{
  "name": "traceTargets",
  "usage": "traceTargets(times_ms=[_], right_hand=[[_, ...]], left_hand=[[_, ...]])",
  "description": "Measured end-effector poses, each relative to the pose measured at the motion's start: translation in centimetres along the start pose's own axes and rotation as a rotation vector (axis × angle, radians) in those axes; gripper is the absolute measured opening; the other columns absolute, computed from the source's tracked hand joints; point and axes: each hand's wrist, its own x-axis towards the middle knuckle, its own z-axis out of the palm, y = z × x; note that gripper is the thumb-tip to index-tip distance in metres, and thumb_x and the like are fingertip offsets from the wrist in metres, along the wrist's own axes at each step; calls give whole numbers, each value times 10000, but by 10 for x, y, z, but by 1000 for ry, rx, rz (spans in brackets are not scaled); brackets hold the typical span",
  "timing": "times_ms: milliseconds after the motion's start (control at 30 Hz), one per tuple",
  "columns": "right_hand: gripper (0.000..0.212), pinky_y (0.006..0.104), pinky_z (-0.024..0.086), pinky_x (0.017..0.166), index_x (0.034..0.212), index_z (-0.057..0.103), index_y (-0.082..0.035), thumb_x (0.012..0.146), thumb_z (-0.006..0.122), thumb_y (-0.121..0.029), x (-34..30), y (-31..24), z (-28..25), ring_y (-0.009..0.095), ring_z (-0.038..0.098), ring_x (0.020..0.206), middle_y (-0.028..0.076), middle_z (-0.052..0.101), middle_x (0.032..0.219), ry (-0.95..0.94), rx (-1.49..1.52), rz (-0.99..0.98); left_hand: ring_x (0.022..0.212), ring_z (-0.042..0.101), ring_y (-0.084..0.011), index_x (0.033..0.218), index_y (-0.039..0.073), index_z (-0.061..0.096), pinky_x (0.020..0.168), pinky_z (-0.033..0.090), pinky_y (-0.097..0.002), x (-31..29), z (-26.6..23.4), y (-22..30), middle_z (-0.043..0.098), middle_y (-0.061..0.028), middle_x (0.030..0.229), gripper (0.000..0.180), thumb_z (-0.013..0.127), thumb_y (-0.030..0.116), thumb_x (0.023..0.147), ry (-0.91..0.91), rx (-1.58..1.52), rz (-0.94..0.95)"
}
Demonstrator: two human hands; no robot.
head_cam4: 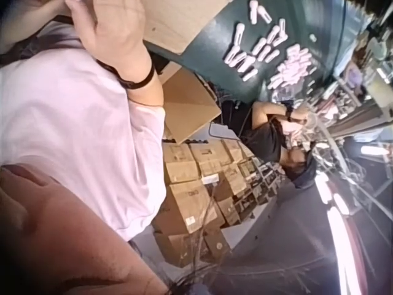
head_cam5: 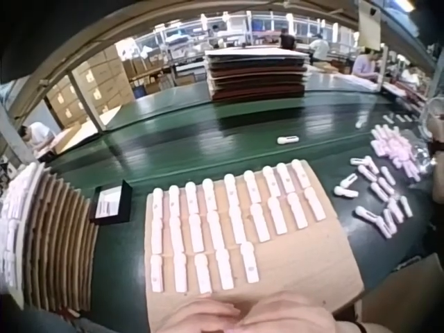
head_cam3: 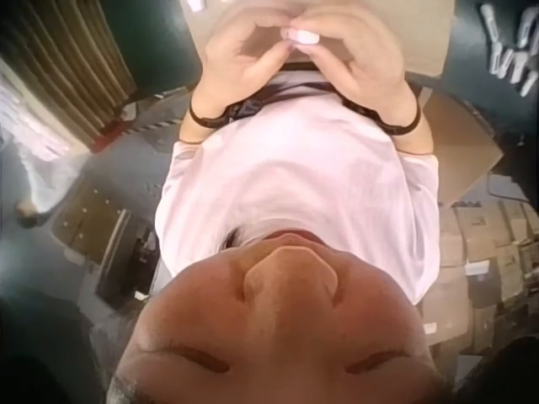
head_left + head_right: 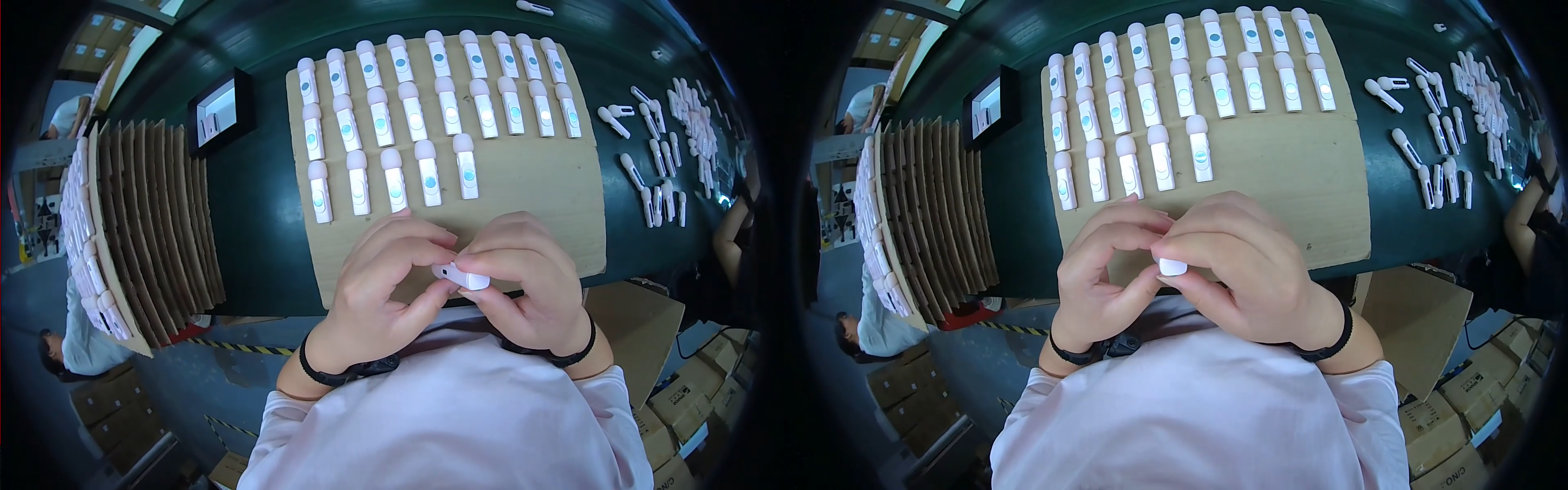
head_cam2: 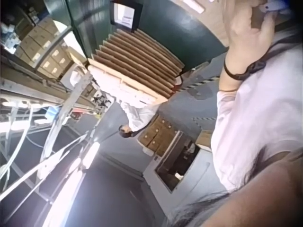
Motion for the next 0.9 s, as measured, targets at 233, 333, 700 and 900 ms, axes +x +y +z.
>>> traceTargets(times_ms=[233, 333, 700, 900], right_hand=[[299, 345, 493, 724, 1040, 628, -33, 757, 683, 48, 1, 1, -9, 263, 623, 822, 122, 644, 996, -31, -68, 49], [308, 337, 503, 705, 1034, 624, -22, 746, 688, 65, 3, 8, -18, 270, 630, 825, 124, 644, 994, -19, -117, 79], [248, 359, 530, 738, 965, 628, -23, 742, 721, 32, -9, 18, -32, 294, 638, 896, 132, 622, 1056, -158, -613, 193], [245, 355, 525, 759, 980, 635, -29, 754, 717, 16, -5, 26, -28, 285, 632, 928, 129, 615, 1094, -145, -689, 198]], left_hand=[[940, 628, -313, 935, -5, 666, 922, 464, -418, -6, -24, 7, 658, -150, 1012, 235, 751, 7, 716, 50, 110, -12], [972, 620, -291, 930, -20, 659, 919, 464, -391, -19, -42, 6, 651, -157, 1040, 205, 731, 6, 740, 153, 146, -90], [1032, 598, -236, 988, -31, 632, 923, 461, -330, -44, -84, -34, 633, -156, 1092, 151, 637, -29, 837, 423, 228, -219], [1033, 597, -228, 994, -29, 631, 920, 463, -322, -44, -92, -44, 630, -156, 1094, 130, 618, -24, 864, 446, 265, -247]])
